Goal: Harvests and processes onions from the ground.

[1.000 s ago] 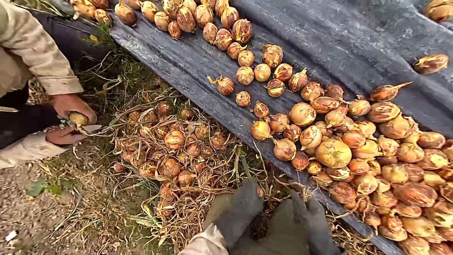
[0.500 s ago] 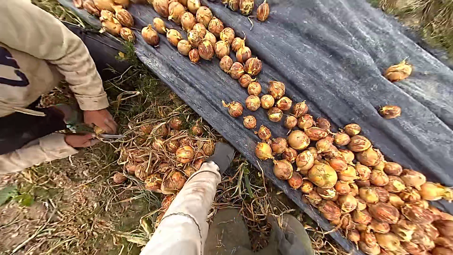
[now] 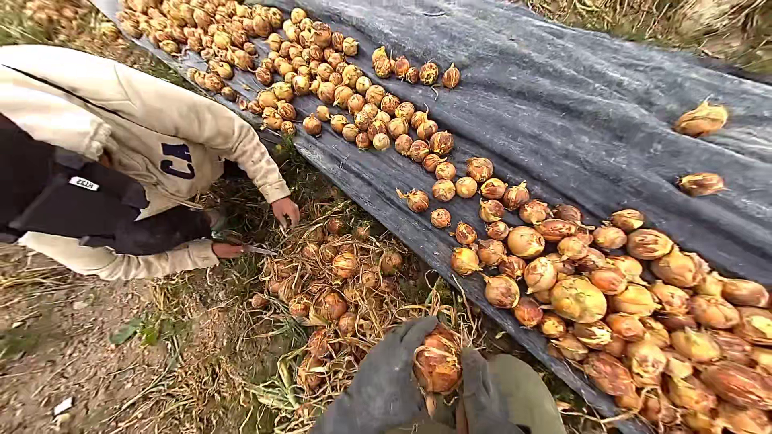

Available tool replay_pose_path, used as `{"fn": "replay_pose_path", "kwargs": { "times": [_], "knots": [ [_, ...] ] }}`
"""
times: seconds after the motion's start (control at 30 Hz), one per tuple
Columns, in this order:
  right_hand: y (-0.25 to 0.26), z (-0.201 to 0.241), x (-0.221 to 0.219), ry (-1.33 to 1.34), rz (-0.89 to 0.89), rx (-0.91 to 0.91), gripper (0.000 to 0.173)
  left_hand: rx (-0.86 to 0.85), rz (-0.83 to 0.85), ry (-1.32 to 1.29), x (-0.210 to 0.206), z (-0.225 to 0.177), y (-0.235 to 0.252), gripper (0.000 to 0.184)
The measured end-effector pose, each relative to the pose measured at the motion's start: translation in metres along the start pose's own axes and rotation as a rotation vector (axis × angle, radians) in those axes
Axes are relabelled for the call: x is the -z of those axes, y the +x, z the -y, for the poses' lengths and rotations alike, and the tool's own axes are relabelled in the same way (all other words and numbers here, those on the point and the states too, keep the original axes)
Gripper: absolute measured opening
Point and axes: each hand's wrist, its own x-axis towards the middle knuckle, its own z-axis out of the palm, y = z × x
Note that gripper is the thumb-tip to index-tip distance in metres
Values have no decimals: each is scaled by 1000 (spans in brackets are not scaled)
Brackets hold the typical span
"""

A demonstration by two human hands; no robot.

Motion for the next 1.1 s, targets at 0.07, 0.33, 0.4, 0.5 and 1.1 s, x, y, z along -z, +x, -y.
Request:
{"fn": "replay_pose_path", "kwargs": {
  "times": [0.07, 0.33, 0.4, 0.5, 1.1],
  "knots": [
    [-21, -18, 10, -114, -68, 107, 53, 81, 86, 46, -15, -17, -21, 104],
    [-73, -54, 55, -624, -127, 937, 55, 538, 304, -561, -22, -145, -101, 39],
    [-91, -41, 59, -630, -128, 987, 53, 549, 302, -677, -32, -141, -119, 31],
    [-106, -46, 63, -322, -175, 742, 51, 460, 273, -846, -56, -88, -135, 42],
    [-79, -47, 36, -239, 172, -48, 52, 339, 482, 525, -69, -99, -59, 48]
  ]
}}
